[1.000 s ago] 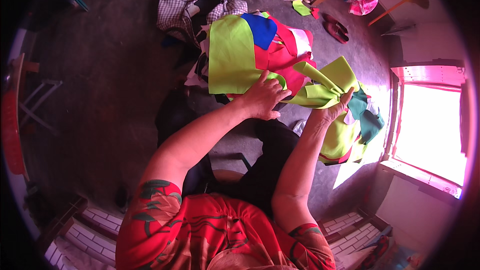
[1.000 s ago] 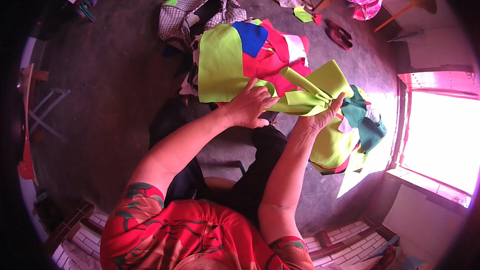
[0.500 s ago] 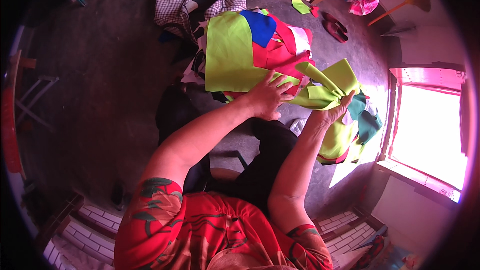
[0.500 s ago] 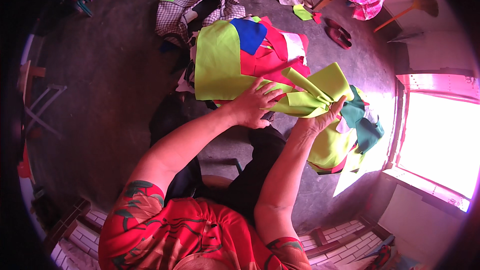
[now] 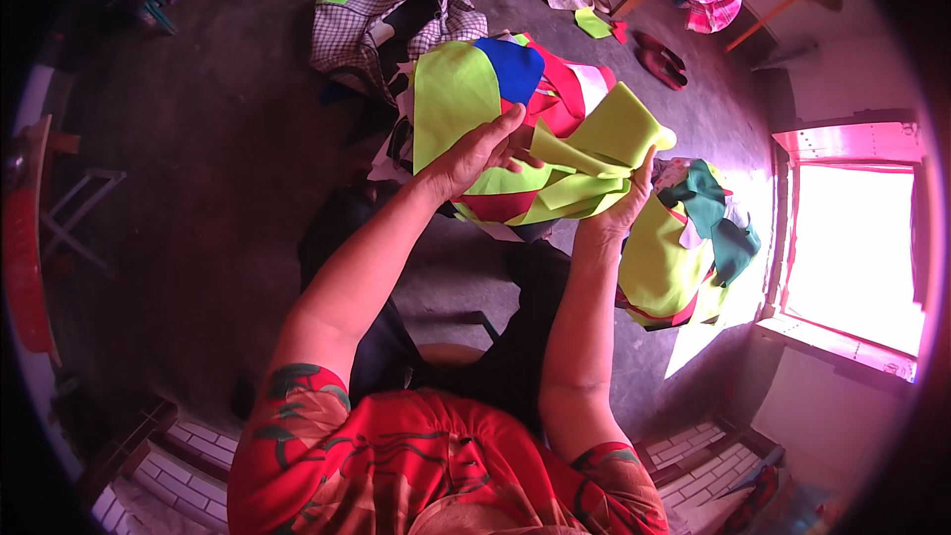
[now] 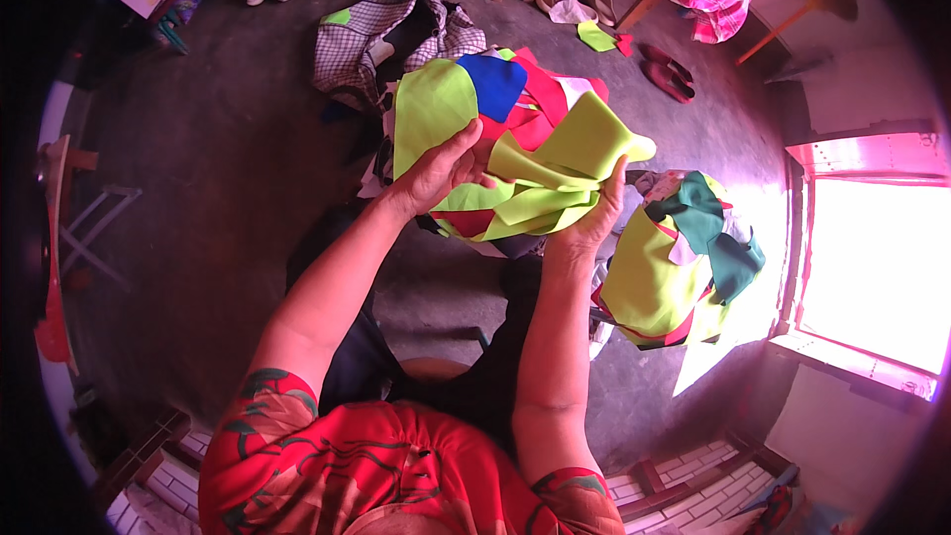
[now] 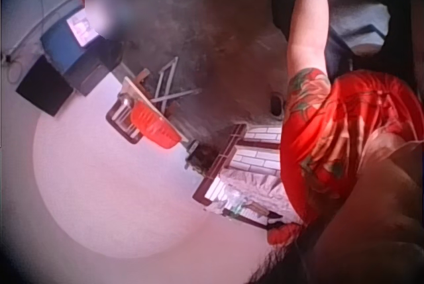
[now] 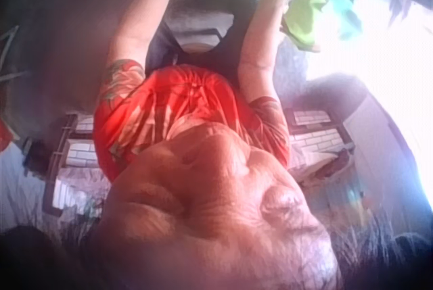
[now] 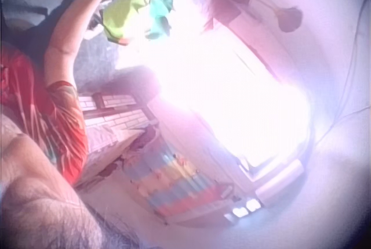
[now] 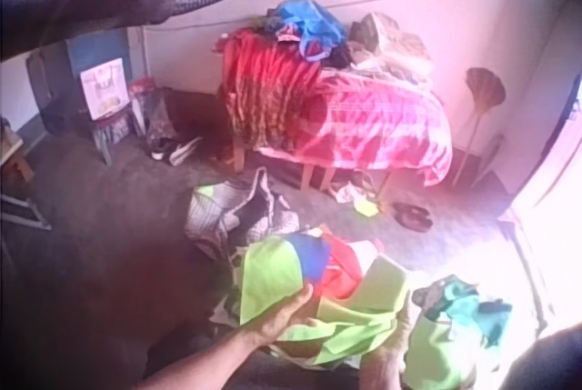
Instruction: The person sits on the floor and sorts through a pile of colorful fabric pieces, picking up individual pieces, unfolding them, and placing them into a separate stack. The person handles the fabric by hand, repeatedly picking, unfolding, and restacking the pieces.
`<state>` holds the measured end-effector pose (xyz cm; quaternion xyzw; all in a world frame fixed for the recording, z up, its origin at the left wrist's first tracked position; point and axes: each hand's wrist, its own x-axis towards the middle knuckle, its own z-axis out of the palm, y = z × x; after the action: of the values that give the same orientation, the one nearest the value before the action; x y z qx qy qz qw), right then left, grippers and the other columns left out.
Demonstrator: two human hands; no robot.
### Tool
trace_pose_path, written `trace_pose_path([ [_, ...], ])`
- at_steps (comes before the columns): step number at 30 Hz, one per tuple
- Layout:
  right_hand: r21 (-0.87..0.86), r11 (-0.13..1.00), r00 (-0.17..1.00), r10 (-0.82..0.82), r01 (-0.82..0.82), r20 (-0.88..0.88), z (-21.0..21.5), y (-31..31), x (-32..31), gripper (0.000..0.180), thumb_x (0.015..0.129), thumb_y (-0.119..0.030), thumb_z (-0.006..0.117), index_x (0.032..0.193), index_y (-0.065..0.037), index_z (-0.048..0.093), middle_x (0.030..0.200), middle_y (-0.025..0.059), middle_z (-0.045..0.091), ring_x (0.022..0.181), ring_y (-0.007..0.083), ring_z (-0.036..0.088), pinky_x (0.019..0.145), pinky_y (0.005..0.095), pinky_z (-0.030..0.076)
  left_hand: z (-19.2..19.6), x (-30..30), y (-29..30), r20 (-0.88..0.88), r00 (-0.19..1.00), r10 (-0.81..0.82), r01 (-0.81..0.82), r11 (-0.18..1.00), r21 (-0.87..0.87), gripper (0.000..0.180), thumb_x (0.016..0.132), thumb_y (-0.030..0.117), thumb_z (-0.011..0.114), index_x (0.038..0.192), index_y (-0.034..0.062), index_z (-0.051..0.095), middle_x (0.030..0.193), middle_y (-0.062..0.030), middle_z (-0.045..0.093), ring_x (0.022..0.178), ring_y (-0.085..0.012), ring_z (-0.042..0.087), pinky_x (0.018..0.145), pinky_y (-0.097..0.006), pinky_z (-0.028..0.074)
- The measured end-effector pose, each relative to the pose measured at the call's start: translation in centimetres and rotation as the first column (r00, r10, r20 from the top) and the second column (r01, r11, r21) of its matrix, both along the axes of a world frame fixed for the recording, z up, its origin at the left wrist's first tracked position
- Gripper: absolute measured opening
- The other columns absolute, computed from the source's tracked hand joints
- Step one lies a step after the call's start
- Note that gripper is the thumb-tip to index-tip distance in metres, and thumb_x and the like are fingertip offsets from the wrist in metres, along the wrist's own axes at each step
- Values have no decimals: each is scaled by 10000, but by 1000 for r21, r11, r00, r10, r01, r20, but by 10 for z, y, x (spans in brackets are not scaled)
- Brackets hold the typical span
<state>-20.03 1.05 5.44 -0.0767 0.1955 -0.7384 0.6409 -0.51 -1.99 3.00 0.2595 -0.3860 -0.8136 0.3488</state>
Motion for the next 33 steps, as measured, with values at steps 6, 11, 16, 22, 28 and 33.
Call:
trace_pose_path([
  [6, 93, 950, 955, 296, -297, 21, 3, 7, 24, 422, 887, -291, 561, 1208, -28, 488, 1137, 117, 588, 1019, 252, 585, 891, 403, 472, 4, 16, 2, -105, 994, -3, 10, 998, 61, 551, 890, 466, 503, 1252, 51, 471, 1190, -43, 550, 1088, -133, 528, 946, -314, 414],
  [11, 166, 919, 909, 383, -357, -164, 14, 14, 37, 436, 883, -267, 569, 1227, -25, 457, 1105, 126, 594, 958, 243, 611, 833, 385, 506, 11, 20, 1, -110, 992, 57, -56, 998, 19, 466, 849, 230, 628, 1245, 41, 471, 1172, -41, 555, 1103, -130, 510, 981, -284, 373],
  [16, 286, 935, 891, 305, -211, -337, 5, 1, 48, 360, 894, -259, 547, 1136, 7, 529, 1030, 120, 621, 898, 217, 620, 823, 351, 497, -1, 26, -2, 27, 978, 208, -206, 977, -55, 347, 833, 116, 633, 1159, 36, 541, 1049, -19, 609, 971, -111, 567, 876, -260, 441],
  [22, 274, 935, 877, 316, -223, -363, 1, 1, 51, 361, 905, -268, 531, 1128, 16, 534, 1029, 129, 621, 900, 225, 620, 818, 355, 501, -6, 31, -5, 71, 968, 242, -233, 966, -114, 208, 849, 150, 616, 1026, 40, 622, 893, 13, 633, 817, -61, 571, 764, -222, 455],
  [28, 282, 912, 869, 380, -297, -315, 0, 3, 60, 387, 887, -306, 569, 1114, 7, 541, 1025, 123, 621, 898, 206, 619, 818, 343, 503, 5, 39, -7, -7, 935, 355, -354, 934, 37, 170, 870, 174, 582, 990, 60, 619, 891, 14, 625, 806, -56, 566, 753, -211, 449],
  [33, 242, 889, 819, 453, -388, -352, -17, 5, 64, 398, 826, -265, 663, 1110, -12, 546, 1008, 102, 627, 864, 192, 627, 768, 339, 523, -5, 45, -15, -19, 912, 409, -409, 913, 12, 166, 896, 188, 550, 996, 62, 589, 901, 6, 617, 820, -76, 587, 757, -228, 468],
])
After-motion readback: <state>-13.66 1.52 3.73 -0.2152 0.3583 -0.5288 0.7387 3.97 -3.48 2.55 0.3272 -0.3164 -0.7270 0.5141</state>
